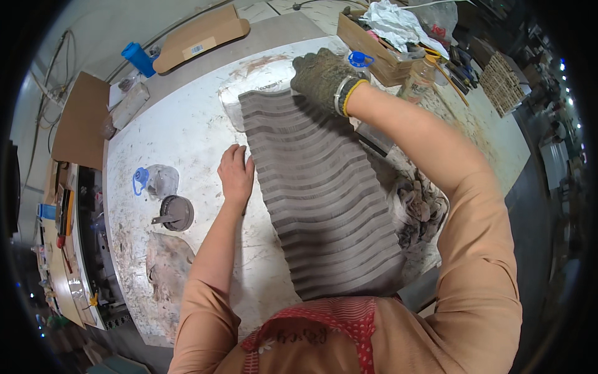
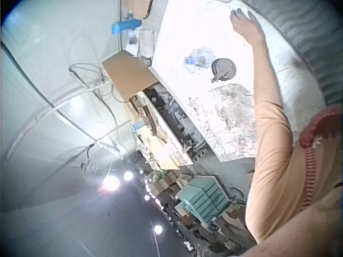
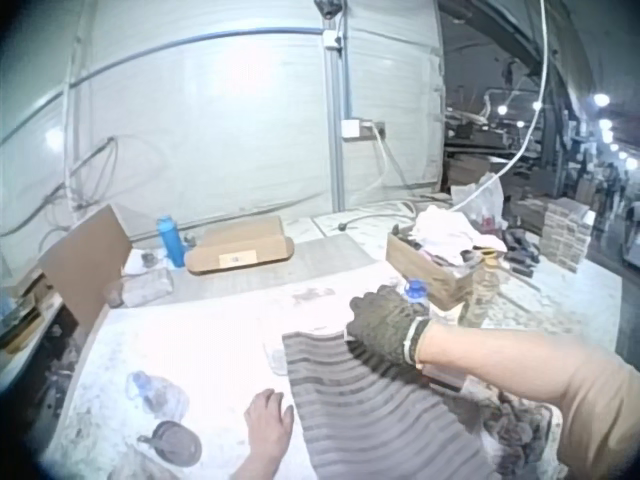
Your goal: The person sands the surface and edges of a stack of grooved wood panels with a sanding block and then wipes the top panel with a cloth.
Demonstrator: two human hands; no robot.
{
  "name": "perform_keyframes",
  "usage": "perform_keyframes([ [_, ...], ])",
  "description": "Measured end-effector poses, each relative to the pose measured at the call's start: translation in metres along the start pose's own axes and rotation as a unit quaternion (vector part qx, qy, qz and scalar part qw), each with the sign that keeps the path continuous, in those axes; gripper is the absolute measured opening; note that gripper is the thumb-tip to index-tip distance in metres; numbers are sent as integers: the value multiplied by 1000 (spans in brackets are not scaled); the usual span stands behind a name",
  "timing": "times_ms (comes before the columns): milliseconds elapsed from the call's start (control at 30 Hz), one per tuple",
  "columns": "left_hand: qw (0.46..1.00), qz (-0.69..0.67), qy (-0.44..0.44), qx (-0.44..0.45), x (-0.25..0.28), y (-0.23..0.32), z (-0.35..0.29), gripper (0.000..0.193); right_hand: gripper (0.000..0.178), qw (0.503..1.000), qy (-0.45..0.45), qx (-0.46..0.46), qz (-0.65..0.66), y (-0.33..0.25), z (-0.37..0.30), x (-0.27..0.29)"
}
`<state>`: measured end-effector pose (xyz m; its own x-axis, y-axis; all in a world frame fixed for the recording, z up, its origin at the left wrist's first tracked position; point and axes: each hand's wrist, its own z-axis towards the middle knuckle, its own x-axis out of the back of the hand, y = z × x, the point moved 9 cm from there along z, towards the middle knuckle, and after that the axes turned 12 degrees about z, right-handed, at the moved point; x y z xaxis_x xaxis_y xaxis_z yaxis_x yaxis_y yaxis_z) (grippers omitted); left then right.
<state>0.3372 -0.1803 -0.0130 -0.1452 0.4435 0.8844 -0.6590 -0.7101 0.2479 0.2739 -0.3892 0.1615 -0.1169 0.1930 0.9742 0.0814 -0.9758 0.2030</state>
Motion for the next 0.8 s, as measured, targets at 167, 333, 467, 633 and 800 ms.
perform_keyframes([
  [167,1000,5,-5,4,-2,-1,0,39,31,988,91,-35,121,10,-9,3],
  [333,1000,2,-12,3,-2,0,0,39,34,974,90,-31,204,-7,3,-17],
  [467,1000,-2,-11,4,-2,-1,-1,39,30,996,49,-30,72,3,5,1],
  [633,1000,1,-9,5,-3,-1,-1,39,31,989,0,-65,134,-7,-11,16],
  [800,1000,-3,-13,4,-2,-1,0,38,34,988,56,8,142,-55,-23,9],
])
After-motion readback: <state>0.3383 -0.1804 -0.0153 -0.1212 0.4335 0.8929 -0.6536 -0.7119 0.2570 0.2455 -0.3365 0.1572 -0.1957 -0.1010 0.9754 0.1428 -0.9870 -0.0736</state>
